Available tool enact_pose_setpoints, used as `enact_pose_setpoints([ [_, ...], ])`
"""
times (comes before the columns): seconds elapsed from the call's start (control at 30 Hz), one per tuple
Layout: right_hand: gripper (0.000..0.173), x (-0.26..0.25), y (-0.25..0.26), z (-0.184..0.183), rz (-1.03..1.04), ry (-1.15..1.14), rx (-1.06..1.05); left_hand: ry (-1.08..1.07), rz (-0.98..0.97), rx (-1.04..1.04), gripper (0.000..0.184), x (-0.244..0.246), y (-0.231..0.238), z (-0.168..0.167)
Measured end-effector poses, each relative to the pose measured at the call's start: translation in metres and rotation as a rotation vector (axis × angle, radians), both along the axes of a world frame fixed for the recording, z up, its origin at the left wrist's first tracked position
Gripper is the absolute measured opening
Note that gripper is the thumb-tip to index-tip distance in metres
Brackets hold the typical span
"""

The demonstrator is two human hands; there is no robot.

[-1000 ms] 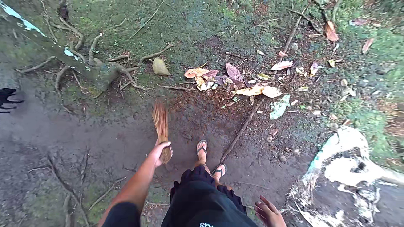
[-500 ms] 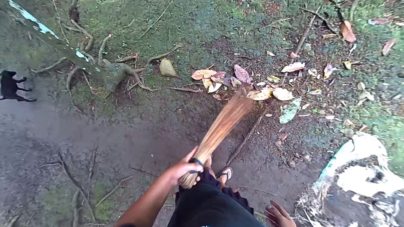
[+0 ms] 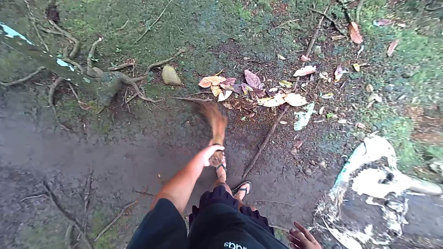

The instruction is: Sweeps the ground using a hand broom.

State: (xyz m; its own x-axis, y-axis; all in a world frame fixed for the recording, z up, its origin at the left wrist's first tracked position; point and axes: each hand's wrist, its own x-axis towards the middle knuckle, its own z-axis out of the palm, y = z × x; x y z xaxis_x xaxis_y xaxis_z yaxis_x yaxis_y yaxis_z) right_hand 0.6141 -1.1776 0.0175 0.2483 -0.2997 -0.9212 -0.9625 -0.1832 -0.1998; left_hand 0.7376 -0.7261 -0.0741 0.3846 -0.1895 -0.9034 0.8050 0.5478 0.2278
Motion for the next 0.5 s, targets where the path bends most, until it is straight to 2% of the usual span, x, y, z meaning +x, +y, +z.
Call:
enact_pose_setpoints([
  [0.07,0.052,0.004,0.005,0.001,0.006,0.004,-0.002,-0.073,-0.038,-0.076,0.084,-0.014,-0.008,0.026],
  [0.2,0.050,0.019,0.017,-0.003,0.031,0.012,0.011,-0.137,-0.159,-0.086,0.099,-0.084,0.014,0.095],
  [0.3,0.049,0.028,0.023,-0.009,0.031,-0.013,0.012,-0.068,-0.056,-0.037,0.105,-0.135,0.017,0.143],
  [0.37,0.048,0.029,0.027,-0.011,0.018,-0.027,0.008,0.009,0.167,0.003,0.087,-0.151,0.011,0.151],
  [0.4,0.047,0.028,0.028,-0.011,0.016,-0.034,0.008,0.051,0.300,0.014,0.074,-0.151,0.005,0.144],
  [0.5,0.047,0.021,0.024,-0.010,0.005,-0.059,0.018,0.188,0.674,0.007,0.030,-0.108,-0.001,0.094],
])
